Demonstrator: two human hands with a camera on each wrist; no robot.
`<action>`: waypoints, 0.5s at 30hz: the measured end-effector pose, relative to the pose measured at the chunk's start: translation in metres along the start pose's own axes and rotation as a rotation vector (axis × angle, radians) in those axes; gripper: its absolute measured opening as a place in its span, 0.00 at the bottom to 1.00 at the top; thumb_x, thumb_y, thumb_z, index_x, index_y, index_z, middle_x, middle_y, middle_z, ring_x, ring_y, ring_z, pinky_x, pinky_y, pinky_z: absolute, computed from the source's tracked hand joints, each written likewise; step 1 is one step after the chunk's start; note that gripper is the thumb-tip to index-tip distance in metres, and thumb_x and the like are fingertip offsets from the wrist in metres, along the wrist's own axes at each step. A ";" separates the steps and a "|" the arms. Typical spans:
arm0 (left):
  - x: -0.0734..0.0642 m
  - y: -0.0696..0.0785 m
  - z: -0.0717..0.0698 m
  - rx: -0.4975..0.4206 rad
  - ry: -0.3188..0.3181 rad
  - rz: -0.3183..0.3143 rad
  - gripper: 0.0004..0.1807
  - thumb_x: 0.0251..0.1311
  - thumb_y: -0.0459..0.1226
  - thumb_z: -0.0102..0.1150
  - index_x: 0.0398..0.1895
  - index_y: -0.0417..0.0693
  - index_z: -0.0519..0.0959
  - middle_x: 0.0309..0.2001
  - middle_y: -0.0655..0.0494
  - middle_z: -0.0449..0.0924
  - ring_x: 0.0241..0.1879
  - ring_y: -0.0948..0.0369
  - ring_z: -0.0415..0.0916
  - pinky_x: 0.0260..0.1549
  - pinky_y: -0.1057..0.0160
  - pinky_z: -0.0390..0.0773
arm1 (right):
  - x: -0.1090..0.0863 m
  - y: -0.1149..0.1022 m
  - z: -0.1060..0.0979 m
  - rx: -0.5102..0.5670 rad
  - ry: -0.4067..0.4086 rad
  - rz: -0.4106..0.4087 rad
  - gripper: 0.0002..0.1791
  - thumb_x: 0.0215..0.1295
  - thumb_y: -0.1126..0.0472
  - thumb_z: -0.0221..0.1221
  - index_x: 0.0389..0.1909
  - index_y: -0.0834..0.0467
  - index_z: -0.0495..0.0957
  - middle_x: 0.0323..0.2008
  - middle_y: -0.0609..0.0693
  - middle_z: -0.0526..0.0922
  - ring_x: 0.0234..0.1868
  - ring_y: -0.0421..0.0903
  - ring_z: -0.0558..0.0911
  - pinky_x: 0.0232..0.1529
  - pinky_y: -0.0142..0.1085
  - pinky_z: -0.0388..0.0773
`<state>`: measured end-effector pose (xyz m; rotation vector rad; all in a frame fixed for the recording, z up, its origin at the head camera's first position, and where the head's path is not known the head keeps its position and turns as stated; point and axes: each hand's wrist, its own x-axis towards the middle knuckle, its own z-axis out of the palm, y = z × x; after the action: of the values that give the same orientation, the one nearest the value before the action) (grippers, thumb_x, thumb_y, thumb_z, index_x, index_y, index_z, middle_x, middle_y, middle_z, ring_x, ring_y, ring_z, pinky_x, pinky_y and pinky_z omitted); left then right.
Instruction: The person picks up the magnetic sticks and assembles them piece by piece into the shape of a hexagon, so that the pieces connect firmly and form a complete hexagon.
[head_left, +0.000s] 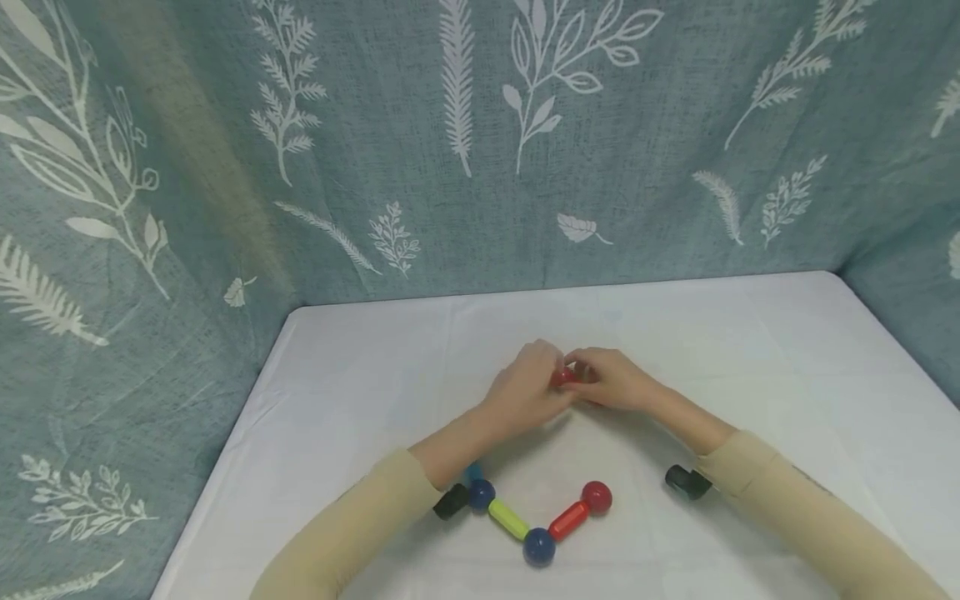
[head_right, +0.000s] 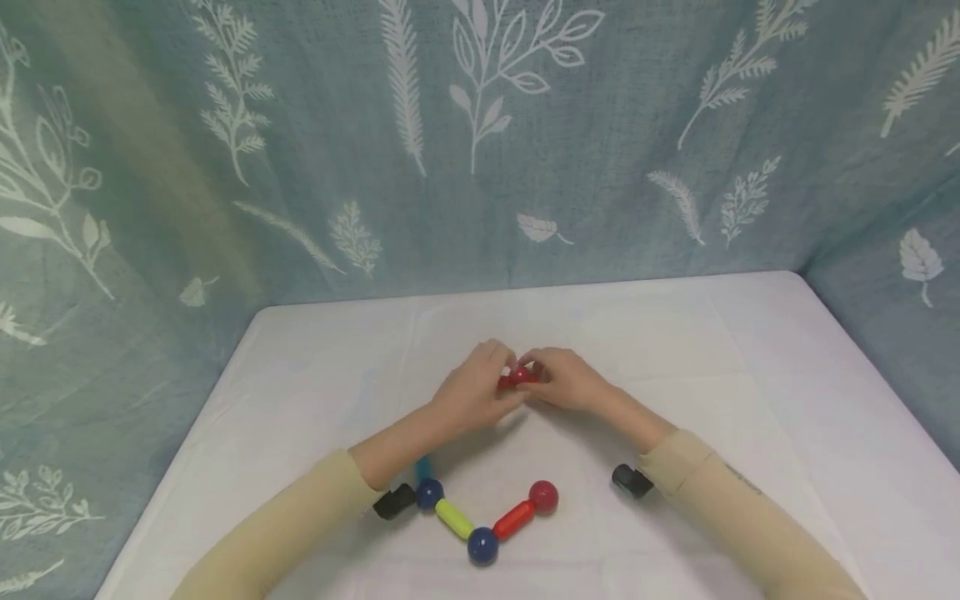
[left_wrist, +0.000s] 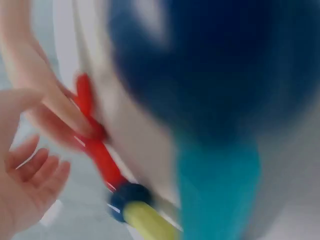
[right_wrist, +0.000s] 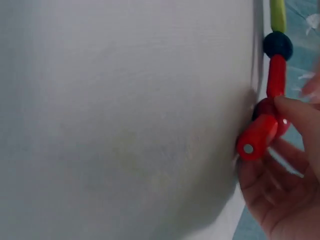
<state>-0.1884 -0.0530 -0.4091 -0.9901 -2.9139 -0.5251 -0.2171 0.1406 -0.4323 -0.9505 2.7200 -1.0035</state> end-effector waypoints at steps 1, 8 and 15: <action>-0.005 0.009 -0.001 0.009 -0.021 0.019 0.20 0.59 0.50 0.65 0.43 0.45 0.76 0.38 0.57 0.73 0.36 0.63 0.71 0.31 0.70 0.74 | 0.002 0.000 0.001 -0.001 -0.006 -0.005 0.18 0.61 0.60 0.66 0.50 0.62 0.79 0.33 0.48 0.81 0.31 0.42 0.76 0.34 0.37 0.75; -0.047 0.058 0.004 0.094 -0.520 0.060 0.29 0.50 0.65 0.64 0.41 0.53 0.78 0.29 0.64 0.73 0.28 0.68 0.68 0.25 0.70 0.69 | -0.001 0.001 0.000 0.008 0.009 0.221 0.19 0.61 0.54 0.67 0.49 0.57 0.79 0.35 0.49 0.82 0.31 0.43 0.78 0.29 0.35 0.76; -0.058 0.045 0.007 0.173 -0.457 0.166 0.20 0.59 0.49 0.66 0.52 0.55 0.79 0.39 0.64 0.75 0.35 0.68 0.66 0.30 0.72 0.67 | -0.017 0.011 -0.019 -0.065 0.044 0.472 0.25 0.59 0.47 0.66 0.45 0.63 0.76 0.33 0.55 0.80 0.29 0.47 0.75 0.27 0.36 0.73</action>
<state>-0.1146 -0.0511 -0.4091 -1.4746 -3.1340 -0.0364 -0.2146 0.1683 -0.4263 -0.2621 2.8210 -0.8523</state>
